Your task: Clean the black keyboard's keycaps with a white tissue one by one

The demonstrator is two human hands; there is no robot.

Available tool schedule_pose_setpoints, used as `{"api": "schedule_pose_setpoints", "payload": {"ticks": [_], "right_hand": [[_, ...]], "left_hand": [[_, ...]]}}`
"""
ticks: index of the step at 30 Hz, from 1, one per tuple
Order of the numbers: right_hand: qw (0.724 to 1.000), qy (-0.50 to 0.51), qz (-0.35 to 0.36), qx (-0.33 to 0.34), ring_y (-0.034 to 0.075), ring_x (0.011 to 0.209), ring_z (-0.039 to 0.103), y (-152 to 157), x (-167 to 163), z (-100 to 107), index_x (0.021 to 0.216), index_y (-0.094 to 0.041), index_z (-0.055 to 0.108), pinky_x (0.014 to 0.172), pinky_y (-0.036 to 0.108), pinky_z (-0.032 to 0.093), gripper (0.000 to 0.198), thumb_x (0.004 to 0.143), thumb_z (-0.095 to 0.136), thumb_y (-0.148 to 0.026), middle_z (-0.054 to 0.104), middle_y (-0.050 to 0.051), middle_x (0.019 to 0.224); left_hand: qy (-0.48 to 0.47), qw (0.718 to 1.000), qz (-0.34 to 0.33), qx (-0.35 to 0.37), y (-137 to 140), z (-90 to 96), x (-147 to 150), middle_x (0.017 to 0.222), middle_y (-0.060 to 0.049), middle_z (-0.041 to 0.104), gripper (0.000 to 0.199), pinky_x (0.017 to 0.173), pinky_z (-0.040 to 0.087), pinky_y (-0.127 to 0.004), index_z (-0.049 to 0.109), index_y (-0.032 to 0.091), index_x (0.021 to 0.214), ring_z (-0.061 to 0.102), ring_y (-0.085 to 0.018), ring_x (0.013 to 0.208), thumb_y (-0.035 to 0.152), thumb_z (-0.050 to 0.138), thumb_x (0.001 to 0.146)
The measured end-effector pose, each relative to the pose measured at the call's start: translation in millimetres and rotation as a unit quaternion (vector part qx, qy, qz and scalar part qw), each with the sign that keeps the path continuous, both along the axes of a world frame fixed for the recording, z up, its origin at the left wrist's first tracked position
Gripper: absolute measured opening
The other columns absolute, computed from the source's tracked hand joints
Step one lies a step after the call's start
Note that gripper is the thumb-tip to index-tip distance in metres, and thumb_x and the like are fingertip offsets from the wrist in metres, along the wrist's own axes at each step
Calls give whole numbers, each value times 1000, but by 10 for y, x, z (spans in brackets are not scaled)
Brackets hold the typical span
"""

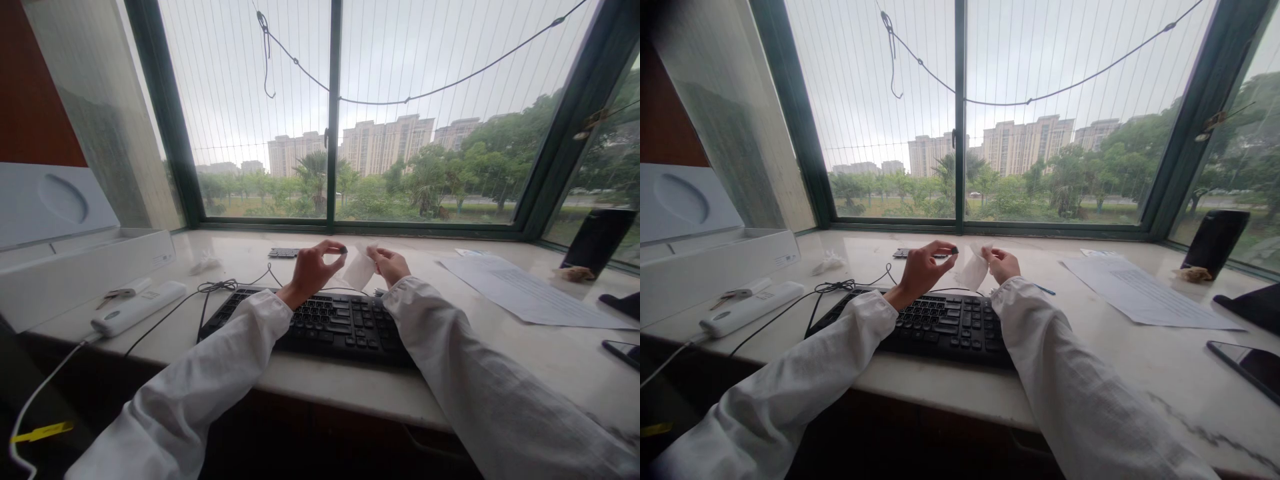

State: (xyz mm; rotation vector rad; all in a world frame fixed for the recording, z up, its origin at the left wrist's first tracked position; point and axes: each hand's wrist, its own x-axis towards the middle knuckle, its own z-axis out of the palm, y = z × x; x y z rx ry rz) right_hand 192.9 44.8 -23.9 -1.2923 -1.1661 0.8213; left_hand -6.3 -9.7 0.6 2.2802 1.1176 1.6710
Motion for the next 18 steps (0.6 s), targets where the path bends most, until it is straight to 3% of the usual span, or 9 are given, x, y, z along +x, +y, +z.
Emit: {"api": "schedule_pose_setpoints", "payload": {"ticks": [2,4,6,8,12,15,18], "right_hand": [[994,-97,-40,-30,17,67,62,14,78,3,108,-13,66,64,30,47,49,77,65,-51,70,8,81],[978,-195,-66,-41,21,84,65,-22,113,23,115,-12,62,76,33,49,52,77,66,-48,71,12,95],[957,-274,-98,9,24,93,64,-101,97,61,122,-12,58,86,36,48,56,77,67,-43,69,14,106],[940,-308,-97,105,22,88,63,-197,39,114,123,-13,59,87,37,48,51,79,65,-39,67,13,110],[938,-246,54,240,15,71,61,-333,-102,183,106,-19,71,69,29,51,31,84,59,-39,70,8,100],[929,-217,133,269,14,71,61,-342,-154,154,99,-19,74,62,26,49,29,81,64,-40,71,7,97],[926,-215,159,267,14,71,62,-309,-161,100,103,-19,73,60,26,47,35,79,67,-43,72,6,90]], "left_hand": [[-42,993,-57,-92,38,4,-2,92,-7,74,30,47,43,-20,70,16,98,58,-8,51,41,62,83],[-89,965,-131,-207,92,11,-11,97,-11,74,37,38,33,-19,69,12,99,44,-4,40,45,58,86],[-130,923,-192,-307,144,19,-25,102,-15,72,39,35,24,-19,69,10,100,33,-1,38,45,57,86],[-154,887,-225,-372,178,24,-39,105,-16,70,37,35,17,-18,69,11,102,27,1,39,42,59,85],[-160,860,-248,-416,188,13,-53,99,-13,69,34,35,14,-18,68,13,103,26,1,40,40,61,85],[-147,862,-255,-413,177,-3,-50,93,-10,67,34,36,15,-17,67,11,98,29,1,41,42,61,85],[-131,870,-253,-402,178,-17,-45,86,-9,65,42,36,14,-18,65,9,93,31,1,40,49,60,85]]}}
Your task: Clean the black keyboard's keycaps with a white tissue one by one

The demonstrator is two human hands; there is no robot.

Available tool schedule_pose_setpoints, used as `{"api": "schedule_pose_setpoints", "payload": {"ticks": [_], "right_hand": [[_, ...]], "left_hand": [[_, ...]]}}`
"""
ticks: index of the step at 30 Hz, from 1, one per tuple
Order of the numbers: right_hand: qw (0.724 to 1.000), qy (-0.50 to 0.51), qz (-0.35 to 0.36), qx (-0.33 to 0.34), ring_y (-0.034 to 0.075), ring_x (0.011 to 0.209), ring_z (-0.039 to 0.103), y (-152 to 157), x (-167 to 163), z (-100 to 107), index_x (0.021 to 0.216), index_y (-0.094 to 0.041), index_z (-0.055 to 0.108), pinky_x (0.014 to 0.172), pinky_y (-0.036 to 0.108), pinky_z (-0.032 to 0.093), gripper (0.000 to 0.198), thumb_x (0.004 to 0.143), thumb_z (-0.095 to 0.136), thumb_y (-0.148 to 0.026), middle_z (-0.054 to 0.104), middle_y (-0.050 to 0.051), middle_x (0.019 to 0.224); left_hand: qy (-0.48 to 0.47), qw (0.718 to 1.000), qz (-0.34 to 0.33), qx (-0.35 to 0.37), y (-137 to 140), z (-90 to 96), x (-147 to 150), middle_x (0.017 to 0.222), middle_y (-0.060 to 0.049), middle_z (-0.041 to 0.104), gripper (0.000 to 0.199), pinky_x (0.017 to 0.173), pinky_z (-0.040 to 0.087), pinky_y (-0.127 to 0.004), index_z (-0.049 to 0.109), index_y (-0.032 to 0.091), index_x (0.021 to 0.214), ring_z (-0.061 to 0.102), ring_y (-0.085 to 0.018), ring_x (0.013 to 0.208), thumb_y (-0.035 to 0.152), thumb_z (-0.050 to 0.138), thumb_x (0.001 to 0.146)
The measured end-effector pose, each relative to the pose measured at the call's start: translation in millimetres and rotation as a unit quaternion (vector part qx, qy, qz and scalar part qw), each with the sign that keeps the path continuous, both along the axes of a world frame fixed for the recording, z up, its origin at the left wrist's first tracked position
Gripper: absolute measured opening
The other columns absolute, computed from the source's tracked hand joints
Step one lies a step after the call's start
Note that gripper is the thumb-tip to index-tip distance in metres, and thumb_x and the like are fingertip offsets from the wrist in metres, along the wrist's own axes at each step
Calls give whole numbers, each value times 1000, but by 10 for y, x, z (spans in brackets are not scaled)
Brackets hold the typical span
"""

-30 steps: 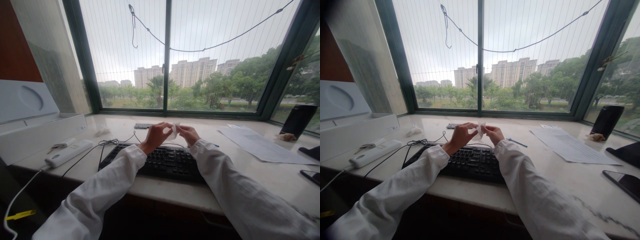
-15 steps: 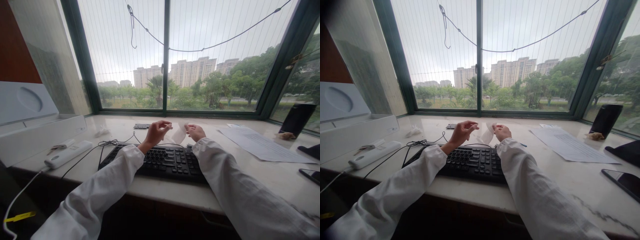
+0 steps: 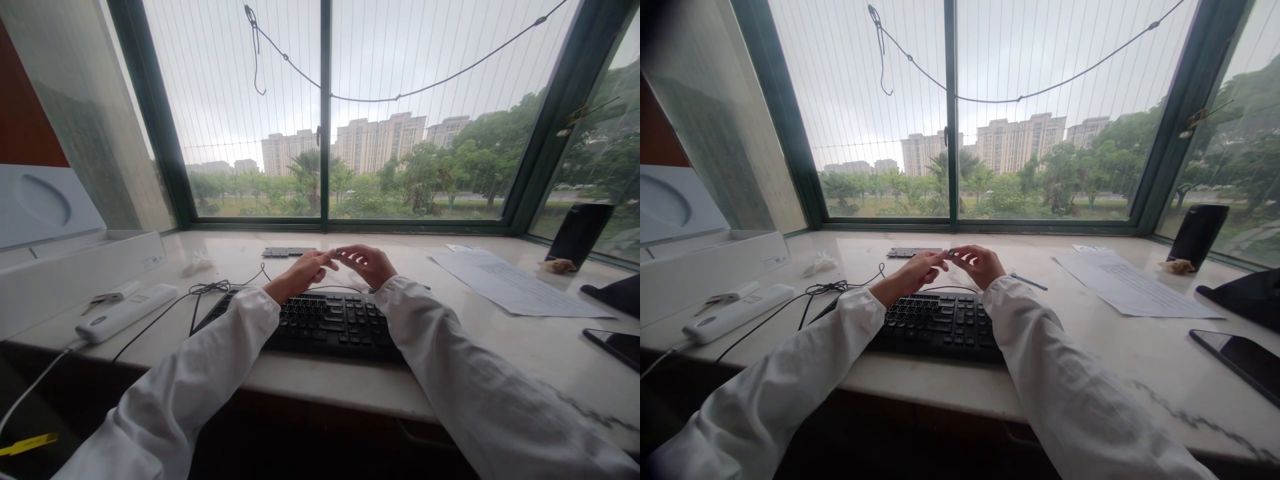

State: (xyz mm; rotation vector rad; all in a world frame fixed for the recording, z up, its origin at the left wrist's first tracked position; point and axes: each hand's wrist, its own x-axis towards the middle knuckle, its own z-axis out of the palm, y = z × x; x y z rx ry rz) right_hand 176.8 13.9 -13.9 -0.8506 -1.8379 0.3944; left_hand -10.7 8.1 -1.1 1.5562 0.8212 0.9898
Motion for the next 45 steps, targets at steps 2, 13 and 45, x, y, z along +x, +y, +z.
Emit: {"api": "schedule_pose_setpoints", "payload": {"ticks": [2,13,45], "right_hand": [[1000,5,12,-4,14,70,62,25,5,-22,108,-19,71,62,27,48,39,78,67,-44,73,6,90],[999,33,4,-9,17,75,65,46,-13,-40,102,-21,72,66,30,51,29,83,62,-41,75,6,92],[968,18,30,-247,11,63,58,-9,-90,54,92,-15,75,61,25,47,24,82,65,-34,75,8,84]], "left_hand": [[6,1000,-4,10,6,-6,2,83,-8,64,44,37,14,-18,64,8,90,31,1,39,52,59,85],[28,999,-2,32,1,-11,-4,91,-8,66,46,39,16,-20,69,11,93,29,1,41,55,62,80],[388,877,63,275,-648,422,-1072,91,-6,72,24,63,46,-22,74,18,88,63,-14,77,38,71,76]]}}
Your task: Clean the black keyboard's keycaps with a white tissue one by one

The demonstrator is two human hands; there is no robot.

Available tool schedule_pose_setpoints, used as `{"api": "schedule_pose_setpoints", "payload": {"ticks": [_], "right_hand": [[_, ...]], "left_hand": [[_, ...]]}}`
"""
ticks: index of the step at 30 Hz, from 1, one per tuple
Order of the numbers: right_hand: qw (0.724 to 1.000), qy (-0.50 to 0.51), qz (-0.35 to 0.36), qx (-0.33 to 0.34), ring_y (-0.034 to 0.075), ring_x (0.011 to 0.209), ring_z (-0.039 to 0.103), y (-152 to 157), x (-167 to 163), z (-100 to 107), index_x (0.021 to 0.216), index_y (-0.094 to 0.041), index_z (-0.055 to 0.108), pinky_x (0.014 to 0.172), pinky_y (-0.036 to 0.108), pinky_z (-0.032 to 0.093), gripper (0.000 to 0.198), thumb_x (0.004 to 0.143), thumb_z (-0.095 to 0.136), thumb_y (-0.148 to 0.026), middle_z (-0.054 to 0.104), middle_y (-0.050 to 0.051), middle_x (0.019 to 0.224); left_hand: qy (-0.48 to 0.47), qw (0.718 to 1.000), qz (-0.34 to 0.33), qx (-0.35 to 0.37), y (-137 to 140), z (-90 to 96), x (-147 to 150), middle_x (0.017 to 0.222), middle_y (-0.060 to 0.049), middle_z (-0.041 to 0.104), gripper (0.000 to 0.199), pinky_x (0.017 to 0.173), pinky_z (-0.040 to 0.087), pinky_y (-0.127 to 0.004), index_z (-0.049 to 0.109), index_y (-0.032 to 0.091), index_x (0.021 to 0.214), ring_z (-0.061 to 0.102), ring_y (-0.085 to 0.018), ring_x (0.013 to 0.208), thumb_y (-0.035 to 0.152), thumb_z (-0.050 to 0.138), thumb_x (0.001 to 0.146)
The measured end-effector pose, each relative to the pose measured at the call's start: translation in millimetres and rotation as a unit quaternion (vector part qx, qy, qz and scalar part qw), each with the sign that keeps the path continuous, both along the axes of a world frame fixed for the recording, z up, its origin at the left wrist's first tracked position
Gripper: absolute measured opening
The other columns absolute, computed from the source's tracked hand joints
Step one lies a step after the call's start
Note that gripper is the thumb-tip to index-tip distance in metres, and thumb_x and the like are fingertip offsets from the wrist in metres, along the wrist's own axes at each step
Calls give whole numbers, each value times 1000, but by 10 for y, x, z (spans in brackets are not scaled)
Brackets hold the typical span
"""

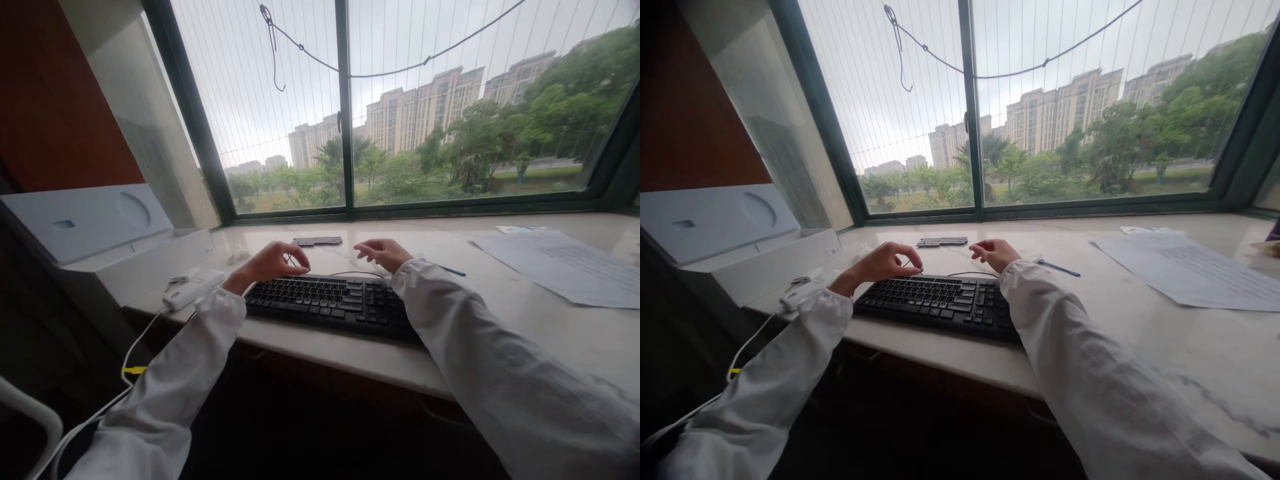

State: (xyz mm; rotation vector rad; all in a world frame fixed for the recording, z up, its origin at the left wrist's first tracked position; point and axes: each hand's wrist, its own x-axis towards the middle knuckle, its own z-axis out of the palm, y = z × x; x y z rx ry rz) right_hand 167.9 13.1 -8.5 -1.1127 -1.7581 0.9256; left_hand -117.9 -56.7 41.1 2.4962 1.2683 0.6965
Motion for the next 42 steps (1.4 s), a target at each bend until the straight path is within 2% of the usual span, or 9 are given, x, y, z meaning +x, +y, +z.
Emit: {"api": "schedule_pose_setpoints", "payload": {"ticks": [4,8,17,30,42], "right_hand": [[1000,-6,21,20,12,61,58,18,-16,-32,87,-16,75,59,25,48,24,79,68,-37,74,7,78],[999,-18,33,33,12,61,59,26,-5,-57,83,-18,76,59,26,48,23,76,71,-39,74,6,76],[998,-36,38,34,13,61,58,23,11,-61,82,-20,77,63,28,49,22,77,69,-39,74,5,74],[996,-53,50,51,12,58,57,36,6,-85,80,-20,77,62,27,48,24,75,68,-42,73,4,70],[995,-66,55,44,12,59,58,22,-4,-74,82,-20,77,63,27,49,22,77,67,-39,73,3,71]], "left_hand": [[81,991,-12,-108,-130,33,-270,92,-4,73,26,69,46,-22,76,21,88,65,-15,83,42,73,74],[135,979,-19,-152,-153,3,-277,87,-2,74,27,60,42,-19,77,24,90,63,-13,71,43,74,72],[158,976,-47,-142,-50,-41,-263,84,0,75,22,68,45,-22,78,28,88,67,-15,75,39,77,69],[144,979,-40,-141,-36,-85,-248,82,-1,75,21,64,43,-21,79,27,85,66,-14,71,39,78,67],[178,973,-59,-133,-41,-9,-157,78,0,75,18,67,46,-22,79,28,84,68,-15,73,33,80,67]]}}
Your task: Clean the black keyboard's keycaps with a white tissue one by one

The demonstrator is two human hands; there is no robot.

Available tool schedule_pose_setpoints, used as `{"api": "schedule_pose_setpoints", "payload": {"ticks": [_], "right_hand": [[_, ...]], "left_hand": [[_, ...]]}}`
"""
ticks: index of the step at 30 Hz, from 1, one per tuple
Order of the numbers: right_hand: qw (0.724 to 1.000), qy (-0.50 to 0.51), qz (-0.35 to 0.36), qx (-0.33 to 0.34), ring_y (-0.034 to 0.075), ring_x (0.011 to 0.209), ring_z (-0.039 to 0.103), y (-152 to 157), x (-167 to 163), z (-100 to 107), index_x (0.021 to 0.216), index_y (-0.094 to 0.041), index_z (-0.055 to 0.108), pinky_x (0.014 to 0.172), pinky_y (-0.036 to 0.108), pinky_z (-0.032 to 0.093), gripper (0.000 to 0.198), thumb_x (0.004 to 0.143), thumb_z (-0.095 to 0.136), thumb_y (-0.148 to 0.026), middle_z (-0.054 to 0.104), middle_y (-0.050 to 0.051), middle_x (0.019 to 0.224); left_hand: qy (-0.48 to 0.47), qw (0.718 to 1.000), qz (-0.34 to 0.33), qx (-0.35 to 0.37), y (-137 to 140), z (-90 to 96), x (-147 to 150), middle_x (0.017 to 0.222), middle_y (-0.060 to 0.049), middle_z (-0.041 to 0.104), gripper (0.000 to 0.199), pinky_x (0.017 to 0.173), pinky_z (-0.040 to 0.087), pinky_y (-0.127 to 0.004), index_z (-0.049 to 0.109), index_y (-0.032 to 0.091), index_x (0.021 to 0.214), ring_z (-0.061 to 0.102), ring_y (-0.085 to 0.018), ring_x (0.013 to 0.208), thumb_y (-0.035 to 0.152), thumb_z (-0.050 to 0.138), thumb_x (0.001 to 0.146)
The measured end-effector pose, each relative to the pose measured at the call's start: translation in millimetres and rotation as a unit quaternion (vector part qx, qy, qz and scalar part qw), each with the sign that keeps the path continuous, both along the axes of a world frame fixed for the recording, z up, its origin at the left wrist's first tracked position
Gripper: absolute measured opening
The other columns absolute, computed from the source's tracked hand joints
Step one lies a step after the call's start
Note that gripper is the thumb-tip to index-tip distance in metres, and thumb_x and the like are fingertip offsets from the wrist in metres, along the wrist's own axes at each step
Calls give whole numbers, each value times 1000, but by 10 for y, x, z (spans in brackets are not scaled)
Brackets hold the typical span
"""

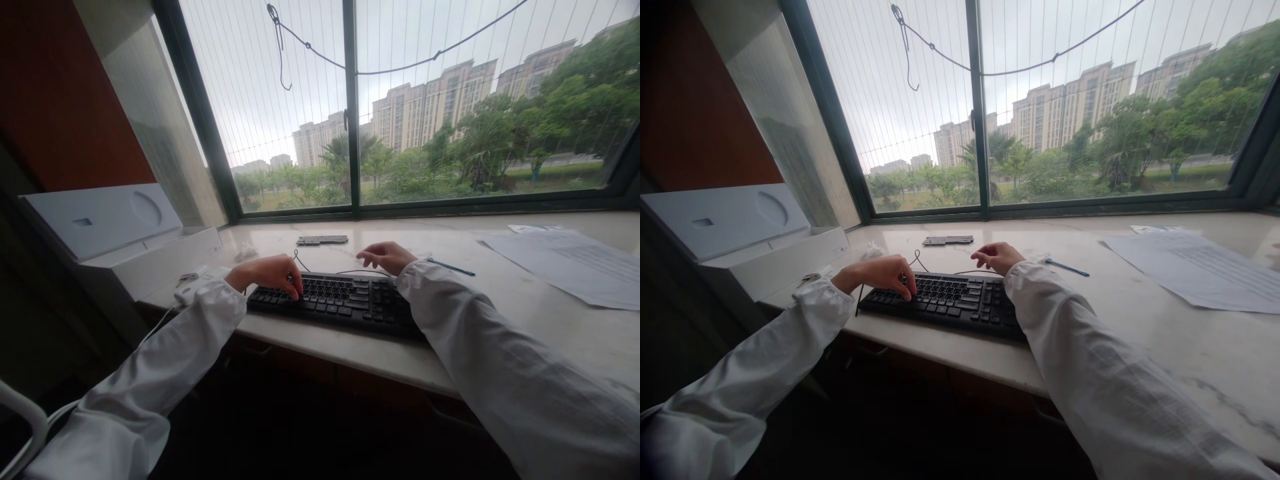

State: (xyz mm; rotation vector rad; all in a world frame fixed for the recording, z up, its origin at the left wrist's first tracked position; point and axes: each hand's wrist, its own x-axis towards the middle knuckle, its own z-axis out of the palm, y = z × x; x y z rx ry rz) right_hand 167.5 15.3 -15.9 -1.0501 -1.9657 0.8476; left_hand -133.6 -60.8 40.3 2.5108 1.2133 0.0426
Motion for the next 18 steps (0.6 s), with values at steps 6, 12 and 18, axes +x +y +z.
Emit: {"api": "schedule_pose_setpoints", "payload": {"ticks": [6,12,18], "right_hand": [[1000,-5,-2,-5,12,59,58,-17,-5,9,83,-19,76,64,26,49,21,79,66,-37,73,3,71],[1000,-14,-4,-3,12,60,58,-27,-5,22,85,-18,76,64,26,48,24,79,65,-39,73,4,73],[1000,-25,-5,-13,11,63,58,-46,-6,40,90,-16,76,67,25,48,27,80,64,-39,73,4,75]], "left_hand": [[11,1000,-2,8,4,-5,-2,79,1,75,18,66,46,-21,78,28,84,68,-15,72,34,80,67],[8,1000,9,7,14,-2,-21,82,1,75,20,69,47,-21,78,27,86,68,-14,75,37,78,69],[18,1000,17,2,45,-19,-17,82,1,75,23,69,46,-21,78,26,86,67,-13,75,39,79,68]]}}
